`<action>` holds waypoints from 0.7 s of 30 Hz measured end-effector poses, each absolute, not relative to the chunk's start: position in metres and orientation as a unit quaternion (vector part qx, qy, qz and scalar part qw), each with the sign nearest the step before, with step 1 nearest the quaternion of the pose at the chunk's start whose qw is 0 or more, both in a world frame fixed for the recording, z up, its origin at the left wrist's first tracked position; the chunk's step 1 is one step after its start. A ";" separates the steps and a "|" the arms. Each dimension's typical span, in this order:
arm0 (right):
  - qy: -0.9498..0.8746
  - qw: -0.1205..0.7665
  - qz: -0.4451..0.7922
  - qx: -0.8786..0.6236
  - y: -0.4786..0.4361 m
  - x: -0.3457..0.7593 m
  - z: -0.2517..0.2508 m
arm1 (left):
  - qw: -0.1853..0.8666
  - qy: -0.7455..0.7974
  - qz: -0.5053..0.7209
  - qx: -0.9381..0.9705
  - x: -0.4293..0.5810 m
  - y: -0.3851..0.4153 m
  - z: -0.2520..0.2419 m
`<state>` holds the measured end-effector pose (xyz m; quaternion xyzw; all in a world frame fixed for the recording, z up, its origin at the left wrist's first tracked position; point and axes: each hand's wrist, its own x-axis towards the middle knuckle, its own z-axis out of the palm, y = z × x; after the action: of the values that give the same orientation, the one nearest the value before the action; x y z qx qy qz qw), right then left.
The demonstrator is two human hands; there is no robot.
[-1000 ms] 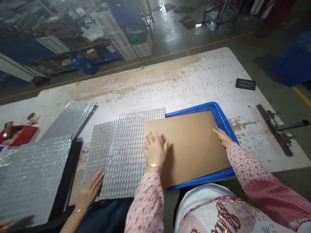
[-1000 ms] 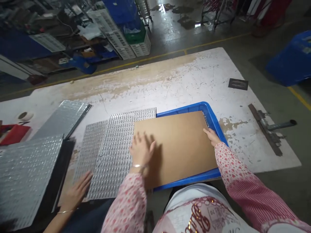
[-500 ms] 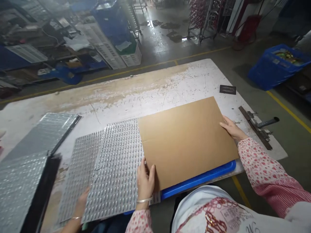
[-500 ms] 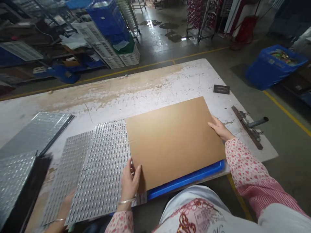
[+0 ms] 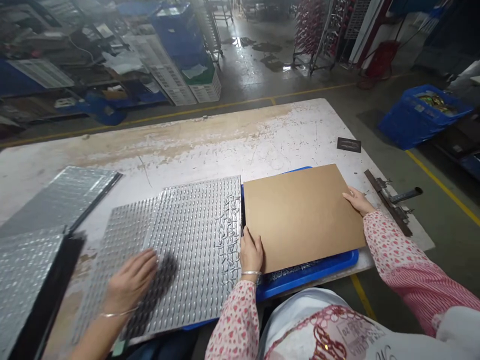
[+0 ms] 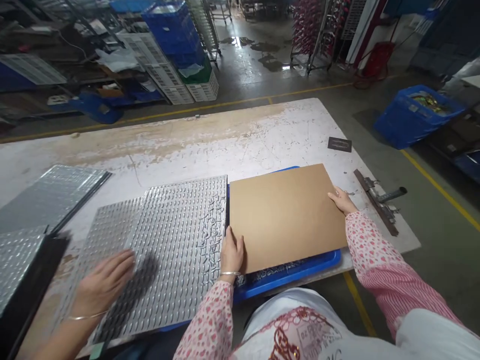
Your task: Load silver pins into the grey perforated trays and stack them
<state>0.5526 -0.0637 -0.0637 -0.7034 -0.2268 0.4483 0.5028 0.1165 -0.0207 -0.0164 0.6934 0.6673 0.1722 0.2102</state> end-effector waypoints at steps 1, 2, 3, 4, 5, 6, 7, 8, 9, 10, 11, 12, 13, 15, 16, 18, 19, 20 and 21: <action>-0.226 0.506 0.445 -0.703 -0.064 0.554 -0.065 | 0.203 0.670 0.172 0.693 0.119 -0.021 -0.016; -0.227 0.514 0.443 -0.699 -0.065 0.555 -0.066 | 0.195 0.674 0.169 0.692 0.121 -0.022 -0.016; -0.228 0.520 0.442 -0.694 -0.066 0.556 -0.067 | 0.193 0.679 0.159 0.690 0.123 -0.023 -0.015; -0.229 0.522 0.442 -0.693 -0.067 0.558 -0.068 | 0.195 0.683 0.143 0.689 0.125 -0.024 -0.014; -0.230 0.519 0.442 -0.694 -0.068 0.559 -0.069 | 0.198 0.687 0.127 0.688 0.127 -0.024 -0.014; -0.229 0.516 0.444 -0.696 -0.069 0.559 -0.070 | 0.198 0.690 0.117 0.687 0.129 -0.025 -0.013; -0.227 0.515 0.446 -0.696 -0.069 0.559 -0.070 | 0.195 0.690 0.116 0.687 0.130 -0.025 -0.013; -0.226 0.516 0.447 -0.695 -0.068 0.559 -0.071 | 0.190 0.692 0.118 0.687 0.131 -0.025 -0.013; -0.225 0.518 0.445 -0.695 -0.067 0.558 -0.071 | 0.185 0.694 0.118 0.685 0.131 -0.025 -0.014; -0.226 0.519 0.444 -0.694 -0.066 0.556 -0.072 | 0.184 0.699 0.112 0.682 0.131 -0.025 -0.014; -0.226 0.518 0.446 -0.694 -0.065 0.555 -0.071 | 0.187 0.703 0.100 0.678 0.131 -0.025 -0.015; -0.223 0.517 0.451 -0.692 -0.065 0.554 -0.070 | 0.192 0.707 0.090 0.674 0.130 -0.025 -0.016; -0.217 0.517 0.462 -0.687 -0.065 0.554 -0.069 | 0.199 0.708 0.086 0.672 0.130 -0.025 -0.018; -0.200 0.518 0.503 -0.662 -0.070 0.558 -0.064 | 0.213 0.703 0.107 0.669 0.128 -0.025 -0.019; -0.193 0.516 0.532 -0.643 -0.075 0.561 -0.060 | 0.220 0.700 0.125 0.668 0.127 -0.024 -0.020; -0.186 0.502 0.593 -0.601 -0.092 0.569 -0.054 | 0.236 0.693 0.157 0.663 0.126 -0.023 -0.021; -0.185 0.493 0.619 -0.582 -0.103 0.572 -0.052 | 0.242 0.690 0.171 0.661 0.125 -0.023 -0.021; -0.183 0.488 0.638 -0.567 -0.115 0.573 -0.051 | 0.247 0.686 0.183 0.660 0.125 -0.022 -0.022; -0.178 0.485 0.650 -0.557 -0.128 0.574 -0.051 | 0.251 0.682 0.194 0.659 0.125 -0.022 -0.022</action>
<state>0.5737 -0.1281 -0.0509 -0.5568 -0.1776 0.6502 0.4854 0.1250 -0.0221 -0.0216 0.6594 0.6818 0.1936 0.2508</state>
